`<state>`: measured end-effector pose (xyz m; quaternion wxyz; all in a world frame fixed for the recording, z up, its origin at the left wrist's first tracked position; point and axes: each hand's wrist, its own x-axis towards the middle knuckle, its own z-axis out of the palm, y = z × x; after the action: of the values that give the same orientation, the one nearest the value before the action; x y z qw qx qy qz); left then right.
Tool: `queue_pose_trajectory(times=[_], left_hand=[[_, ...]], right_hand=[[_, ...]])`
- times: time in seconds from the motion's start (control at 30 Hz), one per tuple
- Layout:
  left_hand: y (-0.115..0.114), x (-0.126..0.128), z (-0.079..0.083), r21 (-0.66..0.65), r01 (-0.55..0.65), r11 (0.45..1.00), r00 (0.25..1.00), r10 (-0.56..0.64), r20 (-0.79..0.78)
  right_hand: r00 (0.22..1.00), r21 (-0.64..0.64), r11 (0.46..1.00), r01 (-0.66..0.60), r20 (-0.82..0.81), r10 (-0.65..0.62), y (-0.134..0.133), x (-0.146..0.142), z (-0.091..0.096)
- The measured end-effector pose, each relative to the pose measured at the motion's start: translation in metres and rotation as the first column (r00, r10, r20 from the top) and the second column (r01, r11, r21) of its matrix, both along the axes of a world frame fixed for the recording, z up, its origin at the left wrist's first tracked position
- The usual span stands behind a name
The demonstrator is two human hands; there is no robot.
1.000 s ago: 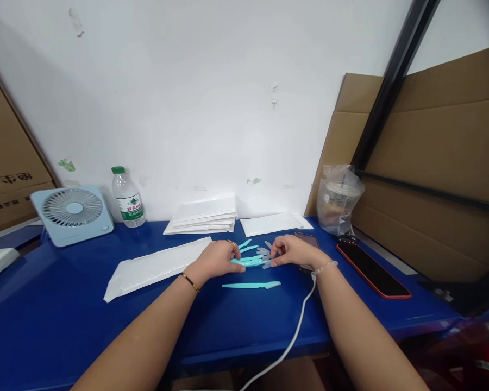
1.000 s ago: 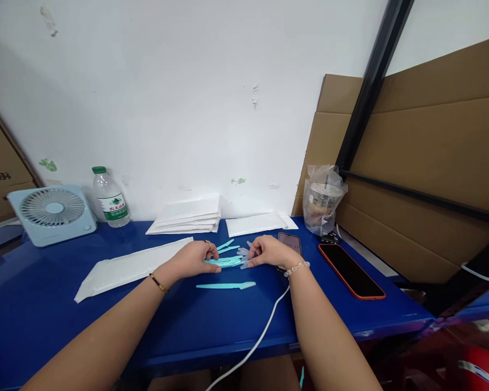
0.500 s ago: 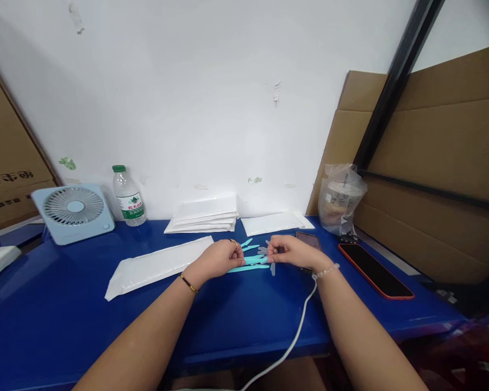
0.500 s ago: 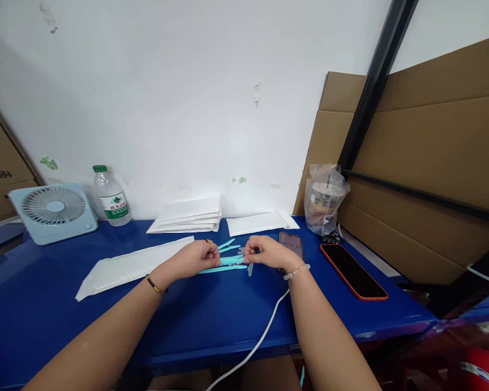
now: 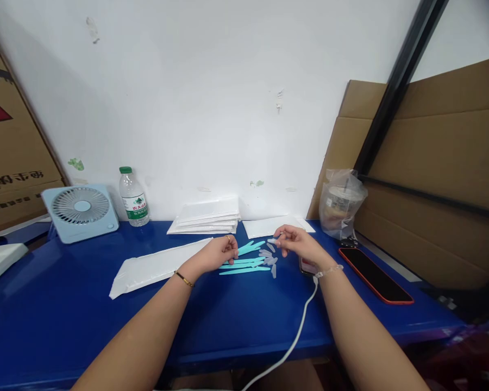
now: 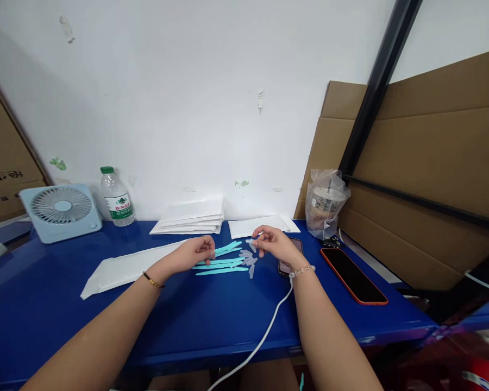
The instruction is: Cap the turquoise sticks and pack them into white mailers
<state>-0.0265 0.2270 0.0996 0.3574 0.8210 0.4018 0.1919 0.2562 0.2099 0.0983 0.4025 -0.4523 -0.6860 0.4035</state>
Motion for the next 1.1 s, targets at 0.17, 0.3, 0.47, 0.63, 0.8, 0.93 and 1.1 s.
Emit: queue_pose_trajectory(times=[0.17, 0.3, 0.47, 0.63, 0.8, 0.93, 1.1], left_hand=[[-0.002, 0.004, 0.002, 0.003, -0.022, 1.0, 0.993, 0.022, 0.113], [-0.002, 0.004, 0.003, 0.041, -0.079, 0.996, 0.987, 0.073, 0.143], [0.004, 0.004, -0.003, 0.128, -0.204, 0.97, 0.967, 0.179, 0.183], [0.006, 0.005, -0.005, 0.16, -0.26, 0.952, 0.952, 0.225, 0.208], [0.005, 0.007, -0.005, 0.162, -0.265, 0.95, 0.954, 0.234, 0.188], [0.003, 0.009, -0.004, 0.159, -0.254, 0.954, 0.959, 0.228, 0.169], [0.004, 0.009, -0.005, 0.149, -0.259, 0.954, 0.956, 0.231, 0.18]], right_hand=[[0.973, -0.039, 0.995, 0.094, -0.208, -0.1, 0.004, -0.006, -0.005], [0.956, -0.072, 0.996, 0.052, -0.285, -0.071, 0.002, -0.013, -0.007], [0.923, -0.042, 0.995, 0.085, -0.374, -0.095, 0.001, -0.018, -0.006], [0.916, -0.035, 0.998, 0.056, -0.395, -0.065, 0.001, -0.022, -0.008], [0.933, -0.025, 1.0, -0.008, -0.36, -0.002, 0.001, -0.031, -0.011], [0.951, -0.01, 1.0, -0.021, -0.31, 0.017, -0.001, -0.037, -0.011], [0.947, 0.01, 1.0, 0.021, -0.321, -0.017, 0.0, -0.034, -0.01]])
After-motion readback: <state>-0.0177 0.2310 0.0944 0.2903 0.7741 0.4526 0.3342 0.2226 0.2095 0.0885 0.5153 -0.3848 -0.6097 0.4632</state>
